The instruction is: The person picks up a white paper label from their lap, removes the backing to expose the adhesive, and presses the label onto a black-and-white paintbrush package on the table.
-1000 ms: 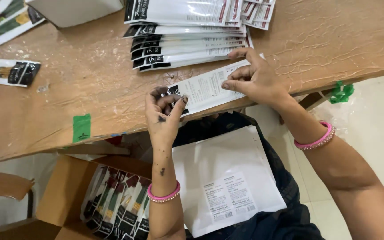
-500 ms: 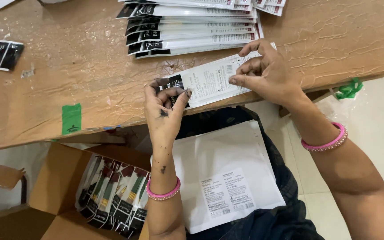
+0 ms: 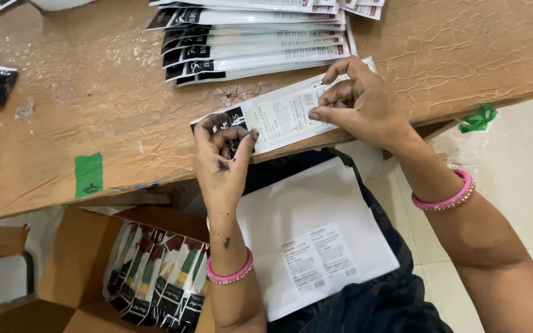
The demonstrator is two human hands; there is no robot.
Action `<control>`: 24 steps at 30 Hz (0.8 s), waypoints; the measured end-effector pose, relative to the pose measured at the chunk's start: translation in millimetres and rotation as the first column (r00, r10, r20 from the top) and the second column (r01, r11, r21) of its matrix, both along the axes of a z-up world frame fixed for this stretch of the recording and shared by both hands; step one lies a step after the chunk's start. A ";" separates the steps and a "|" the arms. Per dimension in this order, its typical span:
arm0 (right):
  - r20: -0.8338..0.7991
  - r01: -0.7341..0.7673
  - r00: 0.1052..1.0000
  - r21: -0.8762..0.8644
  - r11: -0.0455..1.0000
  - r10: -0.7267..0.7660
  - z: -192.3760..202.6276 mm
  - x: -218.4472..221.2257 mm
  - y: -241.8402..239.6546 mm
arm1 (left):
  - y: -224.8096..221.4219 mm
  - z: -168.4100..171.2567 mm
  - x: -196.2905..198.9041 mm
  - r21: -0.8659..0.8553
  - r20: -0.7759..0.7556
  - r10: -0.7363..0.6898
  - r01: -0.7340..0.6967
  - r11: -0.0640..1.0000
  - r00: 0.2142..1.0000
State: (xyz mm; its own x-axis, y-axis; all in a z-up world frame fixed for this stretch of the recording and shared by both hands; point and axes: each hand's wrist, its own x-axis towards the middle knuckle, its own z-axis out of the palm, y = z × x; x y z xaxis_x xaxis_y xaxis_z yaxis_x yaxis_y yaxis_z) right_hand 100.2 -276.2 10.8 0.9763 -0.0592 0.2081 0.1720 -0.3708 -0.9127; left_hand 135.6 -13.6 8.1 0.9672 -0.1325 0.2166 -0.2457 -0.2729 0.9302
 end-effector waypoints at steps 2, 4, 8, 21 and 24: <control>-0.007 -0.002 1.000 0.010 1.000 0.002 -0.6 -0.3 -0.4 | -0.3 -3.5 -0.8 0.027 0.057 0.003 -0.004 1.000 0.998; -0.005 -0.003 1.000 -0.004 1.000 0.003 -1.3 0.7 -0.8 | -1.0 -3.0 -0.6 -0.031 0.060 0.015 -0.013 0.999 0.998; -0.032 -0.022 0.999 0.047 0.999 0.023 -0.7 1.6 -1.8 | 1.4 3.3 2.3 -0.054 -0.046 0.000 -0.002 0.999 0.999; 0.014 -0.051 0.999 0.026 0.998 0.051 -7.3 2.8 -4.3 | 2.2 3.0 6.3 -0.018 -0.062 -0.020 0.019 1.000 0.998; 0.017 -0.037 0.999 0.005 0.999 0.037 -4.5 2.8 -3.4 | 3.1 0.9 7.9 0.002 -0.069 -0.015 0.015 1.000 0.997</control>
State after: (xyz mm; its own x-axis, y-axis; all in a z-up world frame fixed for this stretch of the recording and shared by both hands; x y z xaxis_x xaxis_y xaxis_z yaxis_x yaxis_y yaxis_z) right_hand 102.9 -279.7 6.3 0.9743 -0.0241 0.2241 0.2007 -0.3588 -0.9116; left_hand 143.4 -10.5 9.1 0.9778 -0.1475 0.1489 -0.1848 -0.2716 0.9445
